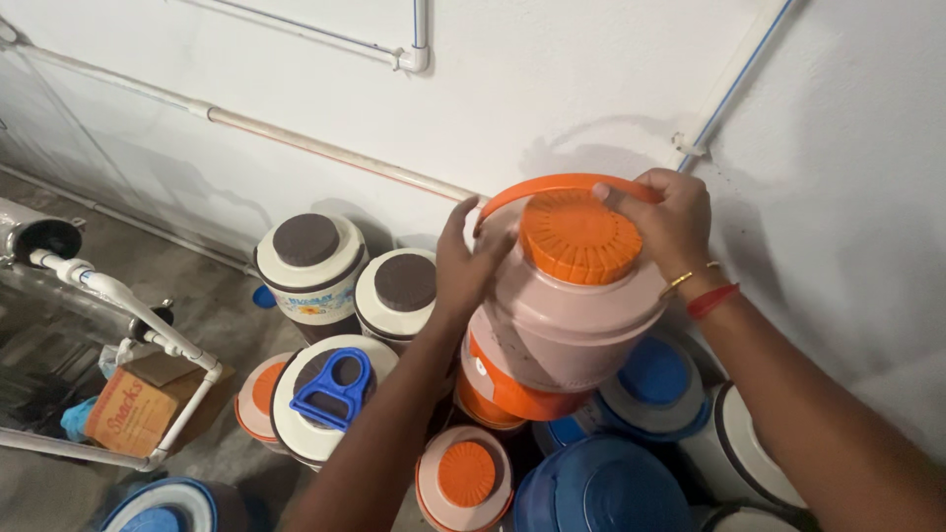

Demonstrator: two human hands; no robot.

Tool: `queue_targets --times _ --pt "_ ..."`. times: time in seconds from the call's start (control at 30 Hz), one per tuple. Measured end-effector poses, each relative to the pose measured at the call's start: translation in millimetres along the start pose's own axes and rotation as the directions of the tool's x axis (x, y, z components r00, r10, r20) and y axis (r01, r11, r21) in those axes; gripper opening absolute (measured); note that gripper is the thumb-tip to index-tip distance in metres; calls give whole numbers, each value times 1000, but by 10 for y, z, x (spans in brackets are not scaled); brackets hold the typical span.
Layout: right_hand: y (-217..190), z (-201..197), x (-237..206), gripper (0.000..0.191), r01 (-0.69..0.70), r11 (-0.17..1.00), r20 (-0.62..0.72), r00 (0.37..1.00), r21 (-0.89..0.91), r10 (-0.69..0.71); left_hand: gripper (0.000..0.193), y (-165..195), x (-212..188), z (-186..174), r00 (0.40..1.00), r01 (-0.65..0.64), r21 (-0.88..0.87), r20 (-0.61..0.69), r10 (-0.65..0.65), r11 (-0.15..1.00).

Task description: The person carries a lidded water can across the floor, then presses orange lids onto pink water cans and carries them one at a time to a corner, stacking them on top of other filled cans.

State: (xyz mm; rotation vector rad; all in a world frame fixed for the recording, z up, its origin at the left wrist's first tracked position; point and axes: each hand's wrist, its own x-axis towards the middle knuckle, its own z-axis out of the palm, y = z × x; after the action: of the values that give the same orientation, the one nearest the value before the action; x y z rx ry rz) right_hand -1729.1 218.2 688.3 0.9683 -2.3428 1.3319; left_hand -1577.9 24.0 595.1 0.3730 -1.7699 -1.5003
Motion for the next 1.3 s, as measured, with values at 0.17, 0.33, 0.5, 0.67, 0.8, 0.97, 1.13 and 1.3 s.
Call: queue_targets --times 0.17,0.33,0.5,0.67,0.8,0.97,1.13,1.3 --pt "139 26 31 51 -39 999 -99 994 -16 38 95 -301 -508 -144 979 191 -29 70 -189 981" --pt "223 108 120 47 181 983 -202 962 -43 -186 97 -501 -971 -24 981 77 83 170 -90 994" --pt "265 291 74 46 91 996 -138 986 -5 -91 113 -567 -1170 124 868 338 64 365 -337 939" --pt "375 414 -10 40 53 995 11 998 83 -54 117 -695 -1142 86 801 395 186 410 -436 900" --pt "479 414 -46 37 83 992 56 994 99 -89 114 -800 -1140 32 800 391 168 424 -425 905" --pt "507 390 -126 37 98 993 111 988 69 -105 110 -868 -1101 -17 805 389 199 402 -437 900" --pt "496 375 -308 35 338 938 67 940 -69 -334 103 -1013 -1118 -127 813 440 168 342 -471 882" --pt "547 349 -553 40 496 853 120 868 -161 -482 87 -1343 -1296 -328 865 454 -51 265 -426 890"
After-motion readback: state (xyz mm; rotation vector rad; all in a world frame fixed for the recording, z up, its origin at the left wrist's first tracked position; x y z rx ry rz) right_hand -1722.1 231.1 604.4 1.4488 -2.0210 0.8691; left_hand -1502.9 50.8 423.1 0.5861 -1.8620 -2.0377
